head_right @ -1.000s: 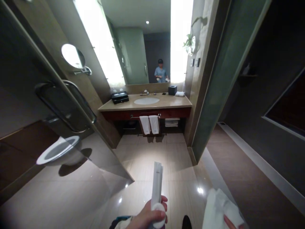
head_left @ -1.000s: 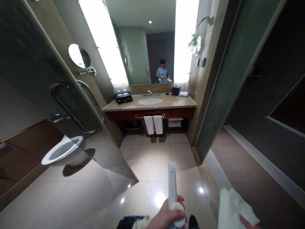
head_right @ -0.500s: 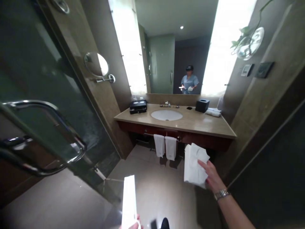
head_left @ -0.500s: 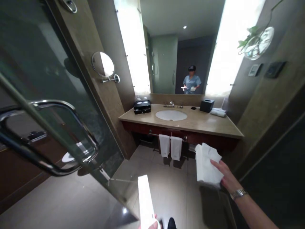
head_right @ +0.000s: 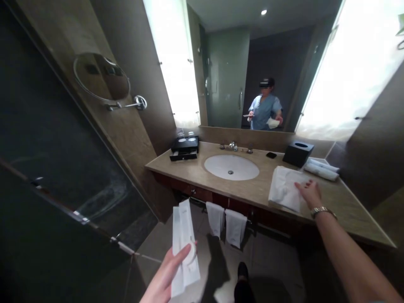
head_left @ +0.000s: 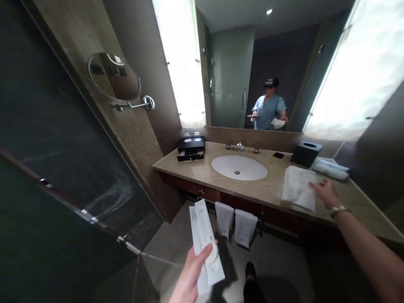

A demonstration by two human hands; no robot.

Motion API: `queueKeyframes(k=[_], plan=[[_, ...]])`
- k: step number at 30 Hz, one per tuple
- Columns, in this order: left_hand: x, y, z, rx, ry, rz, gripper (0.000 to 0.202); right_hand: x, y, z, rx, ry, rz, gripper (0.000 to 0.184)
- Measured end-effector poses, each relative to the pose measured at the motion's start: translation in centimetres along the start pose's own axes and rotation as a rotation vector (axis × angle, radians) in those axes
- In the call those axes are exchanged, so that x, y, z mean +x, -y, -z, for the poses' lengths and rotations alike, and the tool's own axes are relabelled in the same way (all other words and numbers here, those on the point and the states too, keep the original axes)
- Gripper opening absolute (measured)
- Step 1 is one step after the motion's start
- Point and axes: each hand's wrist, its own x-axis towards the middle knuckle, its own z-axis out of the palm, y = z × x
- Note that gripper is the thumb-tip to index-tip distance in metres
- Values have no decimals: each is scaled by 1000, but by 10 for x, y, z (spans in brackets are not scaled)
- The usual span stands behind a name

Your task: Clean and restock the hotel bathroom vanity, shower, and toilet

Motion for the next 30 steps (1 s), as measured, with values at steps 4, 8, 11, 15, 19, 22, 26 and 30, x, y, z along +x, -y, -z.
queueKeyframes(k=[4,8,11,15,19,22,26,30], plan=[[67,-29,-49,-38,-34,-68,65,25,-19,-58,-37,207,65,16],[130,-52,-91,-79,-35,-114,67,-42,9,-147,178,931,75,42],[167,-70,-115,-125,-80,-139,70,-102,44,-211,234,1288,302,44],[208,-95,-124,-221,-111,-156,73,-135,82,-277,97,1398,671,52],[252,-121,-98,-328,-211,-102,56,-133,95,-336,-66,1441,792,45],[287,-146,-74,-299,-241,-27,30,-135,98,-381,-107,1326,921,49],[334,-187,-57,-177,-197,94,21,-138,111,-435,-249,1192,951,49],[376,-221,-57,-78,-4,205,25,-122,119,-471,-214,1161,609,19]])
